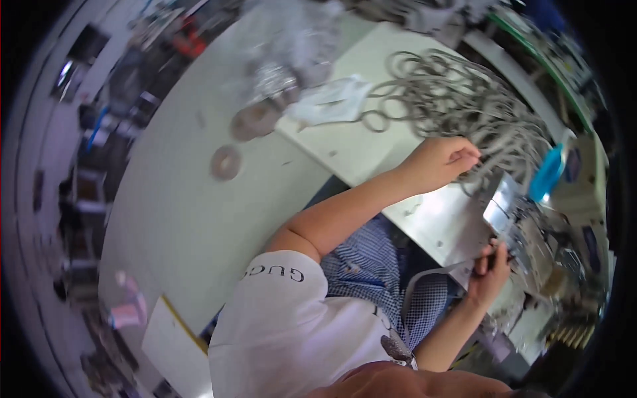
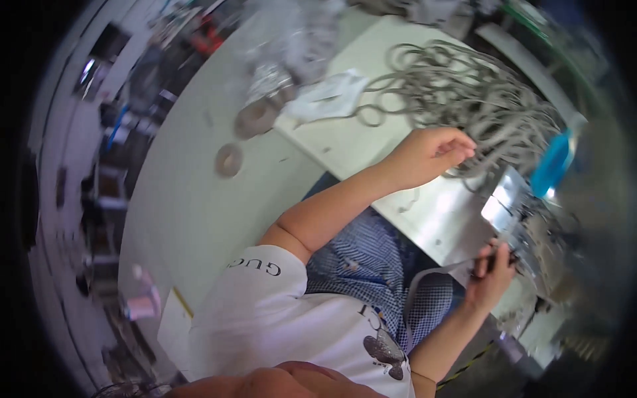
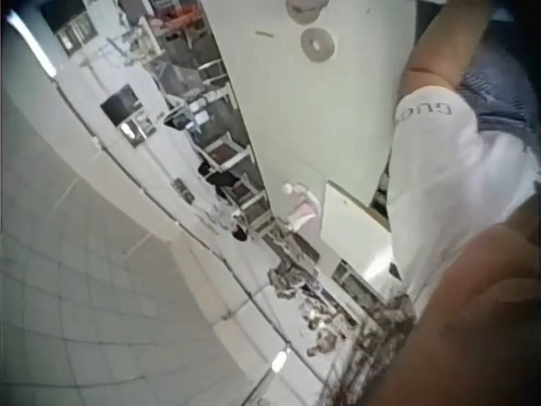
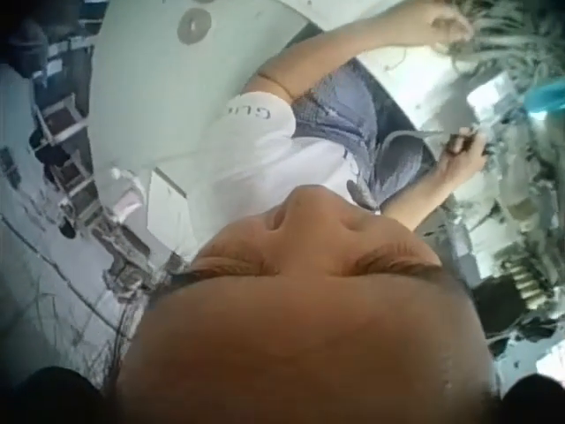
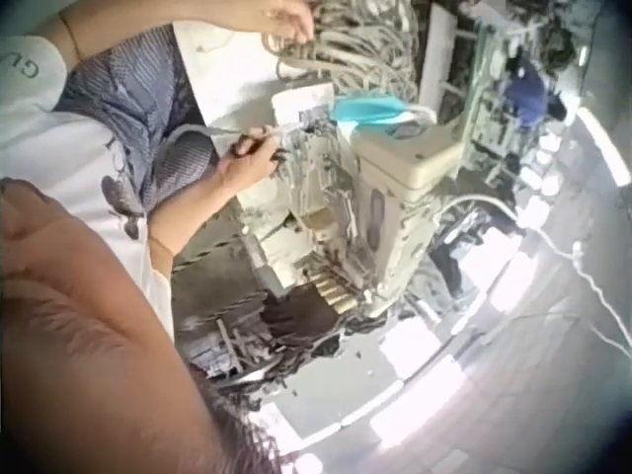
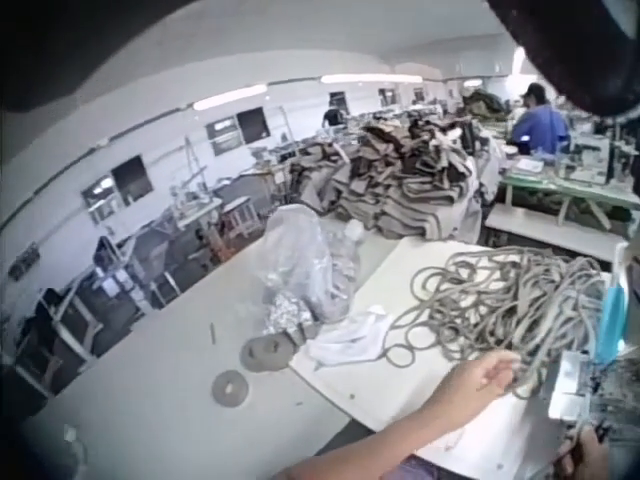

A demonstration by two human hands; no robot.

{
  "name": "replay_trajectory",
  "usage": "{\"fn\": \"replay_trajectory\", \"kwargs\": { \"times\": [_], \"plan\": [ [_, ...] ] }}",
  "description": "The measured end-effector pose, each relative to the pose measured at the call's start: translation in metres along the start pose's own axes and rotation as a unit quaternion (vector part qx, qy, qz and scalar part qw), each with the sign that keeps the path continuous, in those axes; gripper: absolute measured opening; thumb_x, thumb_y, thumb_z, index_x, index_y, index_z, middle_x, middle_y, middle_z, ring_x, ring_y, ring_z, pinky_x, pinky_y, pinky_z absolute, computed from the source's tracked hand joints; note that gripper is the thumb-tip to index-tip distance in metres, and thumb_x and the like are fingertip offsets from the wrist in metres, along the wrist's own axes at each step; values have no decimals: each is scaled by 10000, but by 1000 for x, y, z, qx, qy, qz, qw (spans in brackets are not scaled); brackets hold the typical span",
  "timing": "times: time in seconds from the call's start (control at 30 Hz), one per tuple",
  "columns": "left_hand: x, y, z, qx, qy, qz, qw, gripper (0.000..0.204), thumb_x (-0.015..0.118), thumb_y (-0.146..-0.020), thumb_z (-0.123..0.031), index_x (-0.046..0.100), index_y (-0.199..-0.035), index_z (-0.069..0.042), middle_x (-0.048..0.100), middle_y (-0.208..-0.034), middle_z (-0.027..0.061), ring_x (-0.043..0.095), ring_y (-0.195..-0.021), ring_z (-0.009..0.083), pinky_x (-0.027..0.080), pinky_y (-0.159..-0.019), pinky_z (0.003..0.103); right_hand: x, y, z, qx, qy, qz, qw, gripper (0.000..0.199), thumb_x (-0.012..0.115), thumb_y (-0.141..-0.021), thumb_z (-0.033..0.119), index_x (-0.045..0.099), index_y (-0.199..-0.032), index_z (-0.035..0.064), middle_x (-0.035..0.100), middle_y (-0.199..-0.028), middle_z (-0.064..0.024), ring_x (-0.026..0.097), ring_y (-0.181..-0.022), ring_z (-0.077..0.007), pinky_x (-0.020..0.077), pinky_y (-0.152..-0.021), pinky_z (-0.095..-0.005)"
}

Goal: Operating an industrial sewing machine to stitch fabric pieces together.

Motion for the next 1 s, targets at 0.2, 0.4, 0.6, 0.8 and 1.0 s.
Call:
{"fn": "replay_trajectory", "kwargs": {
  "times": [0.2,0.4,0.6,0.8,1.0],
  "plan": [
    [-111,161,-20,-65,-319,-199,924,160,542,-848,-97,604,-974,-21,646,-937,95,618,-873,184,475,-760,298,-14,-9,4,11,-39,120,992,244,478,-926,230,564,-992,11,598,-757,-37,360,-438,-50,269,-400,-174],
    [-202,295,-41,-137,-489,-354,785,153,515,-862,-104,612,-957,-33,641,-933,117,616,-889,223,466,-785,306,-4,-16,6,16,-47,137,989,242,477,-926,215,558,-1013,4,605,-794,-49,350,-452,-45,269,-413,-173],
    [-214,347,-47,-131,-527,-359,759,132,527,-856,-79,622,-937,-36,643,-916,112,620,-860,220,470,-763,287,3,-6,4,-3,-3,127,992,248,482,-925,211,550,-1044,5,611,-825,-56,352,-463,-42,268,-422,-175],
    [-218,357,-18,-74,-527,-346,773,125,535,-851,-65,627,-932,-43,648,-903,94,622,-823,209,472,-740,283,-13,-10,18,-2,44,80,996,260,503,-914,196,537,-1080,-2,617,-866,-62,341,-470,-42,264,-422,-175],
    [-225,361,-16,-66,-462,-377,800,122,539,-853,-63,629,-935,-50,653,-905,71,614,-840,190,471,-735,293,-12,1,8,2,51,69,996,336,531,-899,196,494,-1168,-4,616,-964,-72,340,-485,-37,271,-423,-178]
  ]
}}
Point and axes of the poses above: each hand's wrist, its own y-axis away from the middle knuckle, its own x-axis out of the palm, z = x × y, the point moved 5 cm from there along -y, towards the middle knuckle
